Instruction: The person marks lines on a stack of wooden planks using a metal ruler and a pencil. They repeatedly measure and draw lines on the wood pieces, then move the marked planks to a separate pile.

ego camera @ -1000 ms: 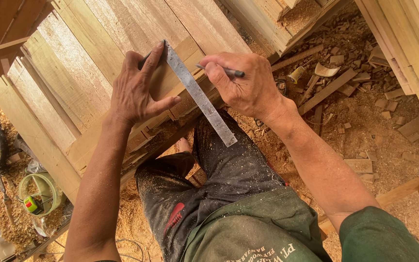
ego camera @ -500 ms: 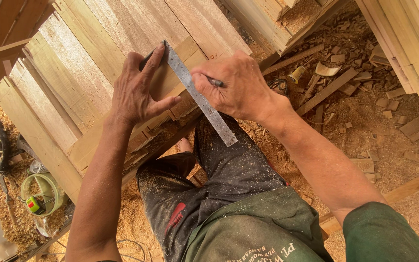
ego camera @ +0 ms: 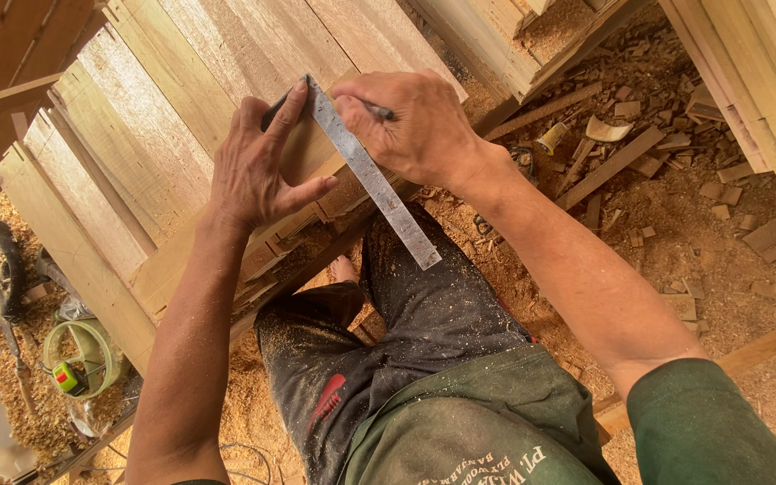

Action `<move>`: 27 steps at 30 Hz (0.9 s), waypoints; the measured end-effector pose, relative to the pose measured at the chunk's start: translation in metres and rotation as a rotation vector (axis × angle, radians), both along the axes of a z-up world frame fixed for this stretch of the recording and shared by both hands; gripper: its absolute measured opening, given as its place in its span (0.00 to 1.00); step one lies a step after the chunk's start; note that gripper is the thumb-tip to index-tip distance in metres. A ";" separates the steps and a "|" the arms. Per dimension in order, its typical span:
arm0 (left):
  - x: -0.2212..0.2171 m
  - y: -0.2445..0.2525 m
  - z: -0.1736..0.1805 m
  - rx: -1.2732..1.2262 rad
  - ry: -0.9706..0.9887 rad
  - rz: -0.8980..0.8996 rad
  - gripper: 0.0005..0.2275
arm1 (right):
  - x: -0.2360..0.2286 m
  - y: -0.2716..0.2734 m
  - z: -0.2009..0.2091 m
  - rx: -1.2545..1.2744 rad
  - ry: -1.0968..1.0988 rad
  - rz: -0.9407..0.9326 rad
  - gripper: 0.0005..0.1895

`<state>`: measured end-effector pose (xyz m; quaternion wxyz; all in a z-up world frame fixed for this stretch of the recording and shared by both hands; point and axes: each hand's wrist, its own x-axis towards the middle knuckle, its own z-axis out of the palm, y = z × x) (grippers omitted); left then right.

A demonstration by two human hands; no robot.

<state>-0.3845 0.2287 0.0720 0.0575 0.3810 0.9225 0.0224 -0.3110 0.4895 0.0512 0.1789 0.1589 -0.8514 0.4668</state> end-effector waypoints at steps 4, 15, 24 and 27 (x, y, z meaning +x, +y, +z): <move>0.000 0.000 0.000 0.009 0.007 -0.009 0.54 | 0.002 0.001 0.007 0.065 -0.059 0.006 0.24; -0.001 -0.002 0.000 0.000 0.004 -0.010 0.54 | 0.025 0.012 0.031 0.167 -0.080 0.029 0.26; -0.002 -0.003 -0.002 -0.013 0.016 -0.010 0.54 | 0.036 0.020 0.038 0.296 -0.206 0.016 0.29; -0.004 -0.002 -0.004 -0.020 0.023 -0.023 0.53 | 0.027 0.026 0.031 0.173 -0.219 -0.014 0.24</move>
